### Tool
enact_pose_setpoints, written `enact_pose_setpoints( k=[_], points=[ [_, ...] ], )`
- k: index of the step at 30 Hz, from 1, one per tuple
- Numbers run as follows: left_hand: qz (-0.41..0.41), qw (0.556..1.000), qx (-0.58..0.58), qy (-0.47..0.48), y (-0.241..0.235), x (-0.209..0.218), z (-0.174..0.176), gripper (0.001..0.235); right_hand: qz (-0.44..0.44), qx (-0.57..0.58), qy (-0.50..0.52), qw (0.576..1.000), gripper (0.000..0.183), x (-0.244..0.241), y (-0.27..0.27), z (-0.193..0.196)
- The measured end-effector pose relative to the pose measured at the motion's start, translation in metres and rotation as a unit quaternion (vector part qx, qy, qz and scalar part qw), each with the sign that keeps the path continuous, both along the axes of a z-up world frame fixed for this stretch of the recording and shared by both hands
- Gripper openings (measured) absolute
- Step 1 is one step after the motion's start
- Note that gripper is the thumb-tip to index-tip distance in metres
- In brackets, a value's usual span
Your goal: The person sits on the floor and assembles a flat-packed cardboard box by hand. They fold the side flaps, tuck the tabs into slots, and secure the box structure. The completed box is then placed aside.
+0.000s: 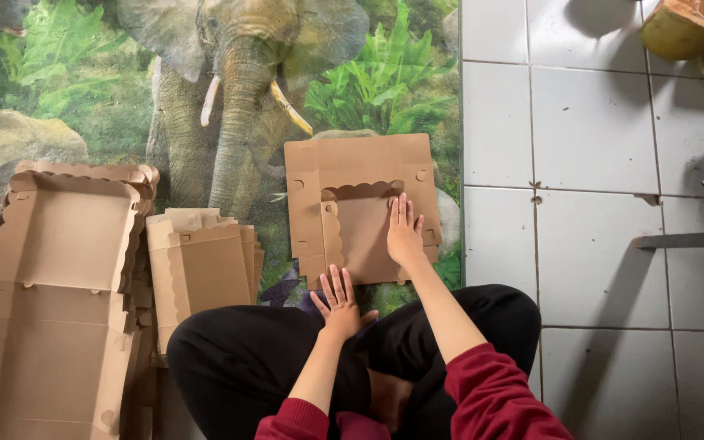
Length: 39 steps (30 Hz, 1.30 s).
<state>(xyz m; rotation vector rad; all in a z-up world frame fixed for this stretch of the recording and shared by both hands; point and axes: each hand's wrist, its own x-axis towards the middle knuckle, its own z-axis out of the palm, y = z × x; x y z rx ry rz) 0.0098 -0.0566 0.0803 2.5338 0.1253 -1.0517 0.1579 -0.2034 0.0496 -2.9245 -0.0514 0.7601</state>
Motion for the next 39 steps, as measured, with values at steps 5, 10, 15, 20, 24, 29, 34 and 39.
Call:
enact_pose_setpoints(
  k=[5, 10, 15, 20, 24, 29, 34, 39],
  points=[
    [0.003, 1.0, -0.002, 0.002, 0.0, 0.002, 0.005, 0.117, 0.002, -0.002, -0.011, 1.0, 0.085, -0.006, 0.0, -0.001],
    [0.005, 1.0, 0.0, 0.008, -0.001, 0.003, 0.005, 0.116, 0.023, -0.002, -0.032, 0.999, 0.078, -0.031, -0.003, 0.002],
    [-0.012, 1.0, 0.024, 0.005, -0.002, 0.002, 0.002, 0.115, 0.027, -0.025, -0.026, 0.999, 0.077, -0.067, -0.004, -0.007],
    [-0.006, 1.0, 0.011, -0.002, -0.001, 0.0, 0.0, 0.116, 0.013, -0.026, 0.027, 0.999, 0.076, -0.099, -0.005, -0.004],
    [-0.007, 1.0, 0.01, -0.009, -0.001, 0.0, 0.002, 0.115, 0.007, -0.042, 0.088, 0.995, 0.077, -0.125, -0.005, -0.006],
    [-0.007, 1.0, 0.012, -0.017, -0.002, -0.001, 0.003, 0.115, 0.005, -0.054, 0.135, 0.989, 0.082, -0.133, 0.001, 0.012],
    [-0.005, 1.0, 0.014, -0.02, -0.002, -0.002, -0.011, 0.117, -0.017, -0.015, 0.132, 0.991, 0.089, -0.104, 0.006, 0.022],
    [-0.011, 0.999, 0.026, -0.017, -0.003, -0.003, -0.009, 0.117, 0.003, -0.009, 0.067, 0.998, 0.089, -0.057, 0.003, 0.015]
  ],
)
